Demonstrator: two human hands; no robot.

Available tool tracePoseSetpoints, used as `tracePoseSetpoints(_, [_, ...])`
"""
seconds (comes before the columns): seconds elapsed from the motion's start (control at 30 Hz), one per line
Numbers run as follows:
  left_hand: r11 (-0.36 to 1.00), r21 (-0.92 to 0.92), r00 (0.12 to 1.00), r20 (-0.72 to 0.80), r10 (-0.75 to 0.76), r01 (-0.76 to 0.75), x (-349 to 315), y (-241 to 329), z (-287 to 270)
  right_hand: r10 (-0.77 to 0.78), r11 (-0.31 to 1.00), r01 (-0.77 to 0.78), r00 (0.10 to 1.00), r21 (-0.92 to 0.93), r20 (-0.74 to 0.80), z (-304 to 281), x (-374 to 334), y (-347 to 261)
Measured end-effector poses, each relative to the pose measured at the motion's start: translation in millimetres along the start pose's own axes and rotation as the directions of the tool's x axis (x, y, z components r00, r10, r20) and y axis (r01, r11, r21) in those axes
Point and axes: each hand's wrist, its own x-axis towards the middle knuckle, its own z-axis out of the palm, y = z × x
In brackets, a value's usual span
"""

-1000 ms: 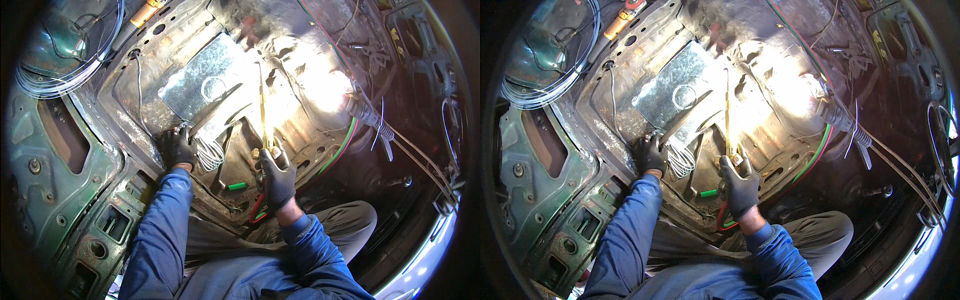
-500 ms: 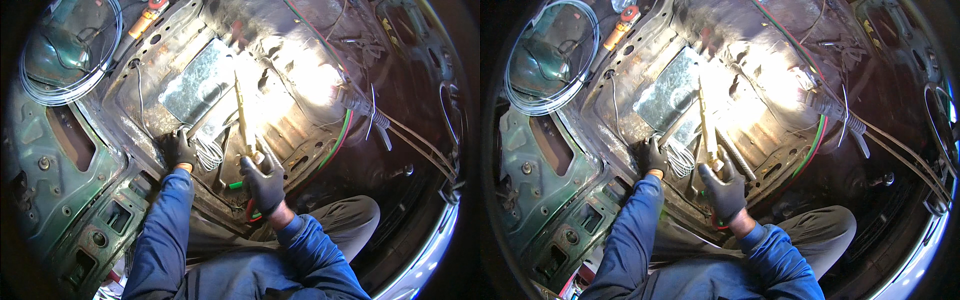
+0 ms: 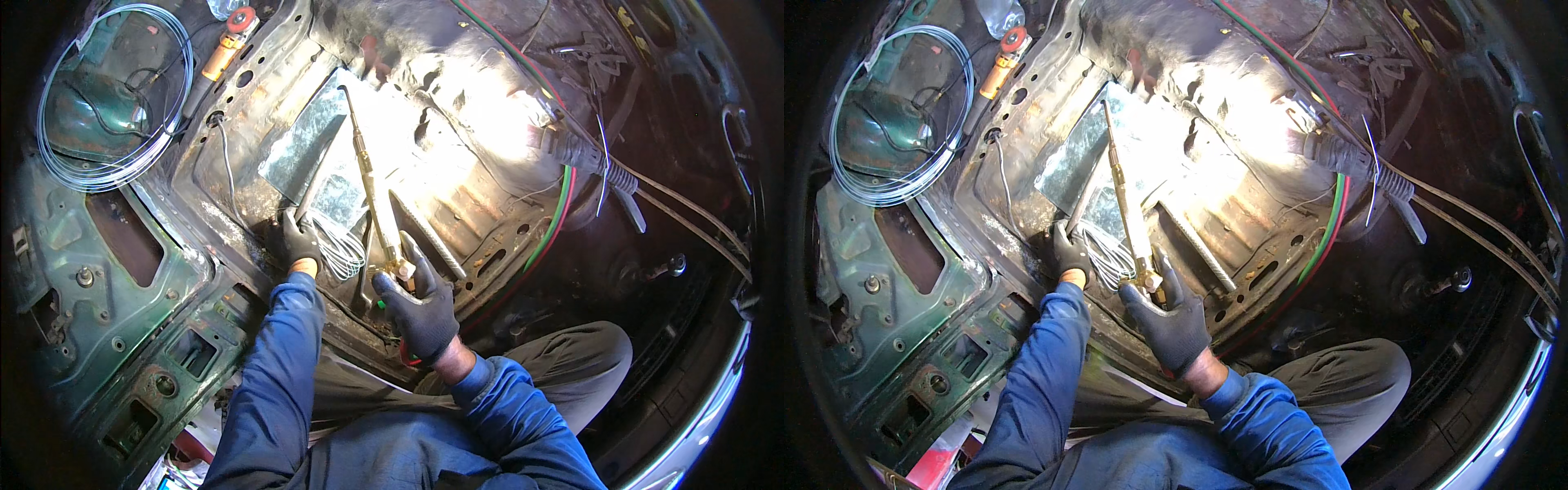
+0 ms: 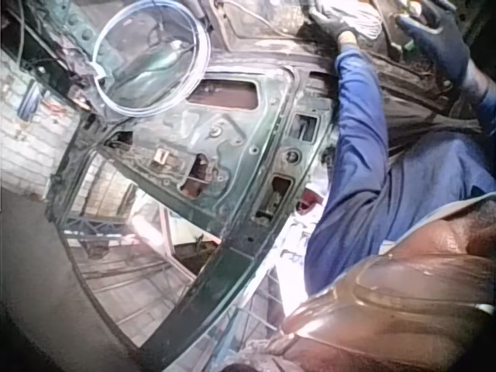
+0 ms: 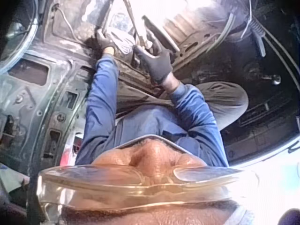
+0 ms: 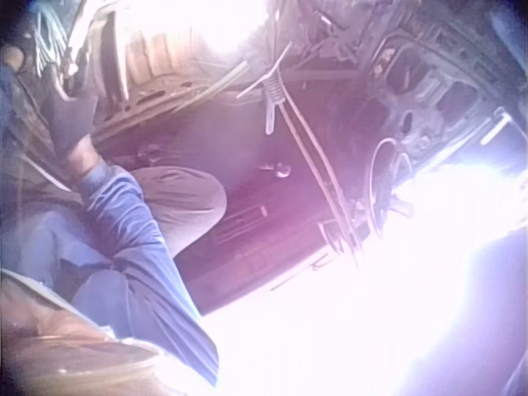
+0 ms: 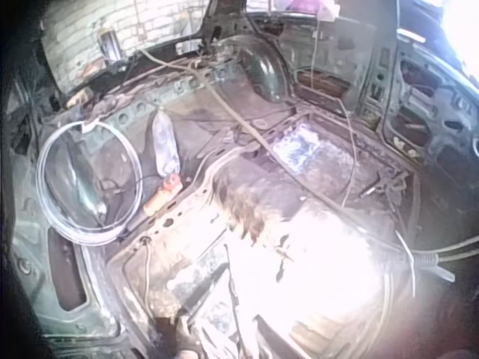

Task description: The person uses a welding torch to heat and join a metal patch on the floor of a car trunk. They then use a hammer to shape the metal and finish the repair.

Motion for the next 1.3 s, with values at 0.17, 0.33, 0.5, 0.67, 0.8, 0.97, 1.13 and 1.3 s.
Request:
tracePoseSetpoints(0.17, [0.809, -0.516, 0.957, 0.213, -0.198, 0.283, -28, 114, -45, -0.06, 0.978, 0.073, 0.996, -0.196, 0.07, -6, -2, 19])
tracePoseSetpoints(0.33, [0.68, -0.609, 0.835, 0.55, -0.007, 0.407, -47, 179, -100, 0.023, 0.94, 0.04, 0.983, -0.339, 0.181, -4, -16, 39])
tracePoseSetpoints(0.5, [0.774, -0.549, 0.82, 0.568, 0.071, 0.314, -46, 171, -142, -0.08, 0.748, 0.139, 0.99, -0.649, 0.119, -39, 43, 58])
tracePoseSetpoints(0.67, [0.644, -0.627, 0.719, 0.674, 0.169, 0.437, -59, 161, -148, -0.231, -0.19, -0.04, 0.973, -0.981, 0.005, -78, 145, 73])
tracePoseSetpoints(0.8, [0.626, -0.643, 0.68, 0.694, 0.235, 0.441, -59, 153, -143, -0.204, -0.354, 0.048, 0.971, -0.934, 0.128, -92, 162, 90])
tracePoseSetpoints(0.97, [0.651, -0.645, 0.674, 0.689, 0.267, 0.401, -60, 147, -141, -0.231, 0.205, -0.068, 0.966, -0.976, -0.116, -72, 169, 84])
tracePoseSetpoints(1.13, [0.626, -0.662, 0.665, 0.688, 0.291, 0.412, -59, 148, -139, -0.29, 0.592, 0.013, 0.936, -0.806, -0.199, -60, 205, 94])
tracePoseSetpoints(1.3, [0.621, -0.684, 0.698, 0.655, 0.289, 0.384, -60, 143, -138, -0.293, 0.51, -0.015, 0.937, -0.86, -0.19, -13, 222, 74])
